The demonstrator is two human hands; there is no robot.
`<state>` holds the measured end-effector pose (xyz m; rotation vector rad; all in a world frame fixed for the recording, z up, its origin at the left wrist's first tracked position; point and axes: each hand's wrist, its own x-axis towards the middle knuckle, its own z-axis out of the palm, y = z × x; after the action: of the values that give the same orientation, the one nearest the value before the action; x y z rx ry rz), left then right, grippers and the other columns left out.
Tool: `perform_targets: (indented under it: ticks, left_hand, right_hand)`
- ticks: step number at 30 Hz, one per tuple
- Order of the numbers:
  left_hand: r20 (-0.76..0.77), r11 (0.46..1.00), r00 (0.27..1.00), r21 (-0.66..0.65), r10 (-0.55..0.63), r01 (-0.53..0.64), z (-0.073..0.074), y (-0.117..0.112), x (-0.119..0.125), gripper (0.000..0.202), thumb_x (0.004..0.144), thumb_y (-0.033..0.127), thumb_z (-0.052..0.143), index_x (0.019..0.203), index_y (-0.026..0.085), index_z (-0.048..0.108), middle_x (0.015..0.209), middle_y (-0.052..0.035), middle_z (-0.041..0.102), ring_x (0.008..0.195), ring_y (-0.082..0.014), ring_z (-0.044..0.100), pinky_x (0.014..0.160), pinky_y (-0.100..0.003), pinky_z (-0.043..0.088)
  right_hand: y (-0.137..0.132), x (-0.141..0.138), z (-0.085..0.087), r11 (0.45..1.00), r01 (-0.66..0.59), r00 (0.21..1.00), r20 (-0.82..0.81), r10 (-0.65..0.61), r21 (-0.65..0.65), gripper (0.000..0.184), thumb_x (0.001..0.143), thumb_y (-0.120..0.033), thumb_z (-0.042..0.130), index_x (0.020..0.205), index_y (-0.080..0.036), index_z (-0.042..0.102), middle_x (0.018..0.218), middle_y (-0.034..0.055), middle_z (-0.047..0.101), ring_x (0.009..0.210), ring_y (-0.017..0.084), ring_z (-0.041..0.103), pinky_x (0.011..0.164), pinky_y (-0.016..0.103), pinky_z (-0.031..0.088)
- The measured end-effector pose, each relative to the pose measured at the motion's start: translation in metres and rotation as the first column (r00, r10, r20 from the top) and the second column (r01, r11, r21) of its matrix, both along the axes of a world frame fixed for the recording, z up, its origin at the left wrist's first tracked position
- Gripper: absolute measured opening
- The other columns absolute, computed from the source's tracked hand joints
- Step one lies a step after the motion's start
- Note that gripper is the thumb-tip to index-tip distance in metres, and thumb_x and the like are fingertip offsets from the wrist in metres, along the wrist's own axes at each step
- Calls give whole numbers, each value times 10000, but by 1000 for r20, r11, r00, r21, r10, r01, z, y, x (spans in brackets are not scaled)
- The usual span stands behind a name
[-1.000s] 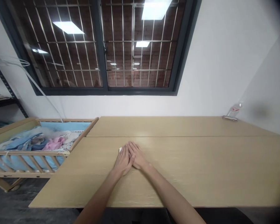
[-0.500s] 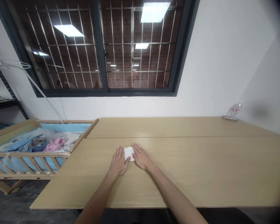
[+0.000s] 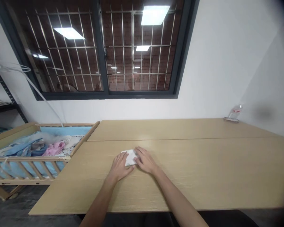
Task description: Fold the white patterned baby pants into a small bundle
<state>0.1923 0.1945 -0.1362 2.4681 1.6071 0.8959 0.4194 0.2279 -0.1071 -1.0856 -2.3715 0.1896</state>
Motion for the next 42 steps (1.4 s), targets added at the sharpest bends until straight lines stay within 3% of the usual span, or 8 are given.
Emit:
perform_targets:
  ticks: [6, 11, 19, 27, 31, 34, 38, 42]
  left_hand:
    - [-12, 995, 998, -75, 61, -62, 1, -2, 3, 712, 796, 377, 648, 1451, 191, 441, 1548, -146, 484, 1458, -300, 406, 1191, -488, 298]
    - [-7, 992, 997, -96, 82, -83, 2, -1, 2, 715, 775, 215, 570, 1471, 175, 410, 1535, -143, 508, 1444, -271, 433, 1186, -476, 302]
    - [19, 995, 996, -58, 84, -83, 2, 2, 1, 491, 874, 94, 416, 1319, 227, 574, 1538, -93, 515, 1457, -217, 411, 1169, -459, 331]
    - [130, 994, 986, 17, 104, -107, 11, 1, 2, 397, 948, 159, 409, 1258, 262, 636, 1363, -92, 615, 1292, -250, 539, 1117, -459, 386]
    - [241, 990, 963, 38, 121, -134, 23, -3, -2, 346, 982, 248, 403, 1227, 268, 646, 1251, -99, 657, 1231, -266, 582, 1088, -468, 422]
    - [343, 988, 930, 34, 129, -150, 29, -10, -3, 322, 1009, 342, 386, 1228, 239, 599, 1204, -99, 693, 1146, -239, 646, 1008, -408, 504]
    - [534, 980, 822, -134, 197, -148, 25, -21, 9, 426, 1013, 431, 389, 1349, 173, 423, 1137, -119, 742, 940, -201, 738, 781, -309, 585]
    - [531, 931, 779, -313, 334, -186, 16, -31, 27, 457, 974, 412, 469, 1347, 155, 404, 1061, -119, 765, 840, -210, 751, 728, -312, 577]
  right_hand:
    - [-3, 3, 0, 998, -53, 999, -5, 53, -21, 680, 867, -425, 658, 1455, -116, 515, 1509, 212, 514, 1404, 341, 472, 1171, 491, 385]
    - [0, 0, -3, 998, -54, 998, -28, 53, -15, 678, 786, -234, 615, 1445, -107, 518, 1503, 204, 521, 1403, 322, 475, 1179, 475, 379]
    - [8, -4, -12, 1000, -4, 997, -73, 4, 0, 657, 746, -151, 558, 1403, -129, 560, 1450, 175, 578, 1365, 301, 514, 1172, 464, 389]
    - [9, -6, -9, 1000, -2, 991, -136, 3, 9, 513, 748, -93, 533, 1241, -179, 648, 1314, 130, 672, 1219, 277, 605, 1078, 437, 450]
    - [8, -6, 11, 997, -50, 971, -236, 35, -56, 310, 774, -115, 542, 1046, -198, 665, 1058, 82, 721, 988, 242, 656, 925, 376, 505]
    - [11, -6, 28, 985, -92, 894, -447, 18, -145, 231, 811, -196, 582, 1041, -204, 611, 995, 58, 701, 930, 224, 653, 861, 345, 520]
    - [22, -8, 38, 935, -191, 738, -672, -65, -300, 435, 803, -296, 647, 1203, -215, 495, 931, 32, 676, 846, 212, 664, 729, 315, 538]
    - [37, -11, 29, 867, -134, 729, -640, -242, -480, 524, 749, -315, 710, 1210, -227, 478, 766, -41, 601, 635, 162, 608, 562, 253, 465]
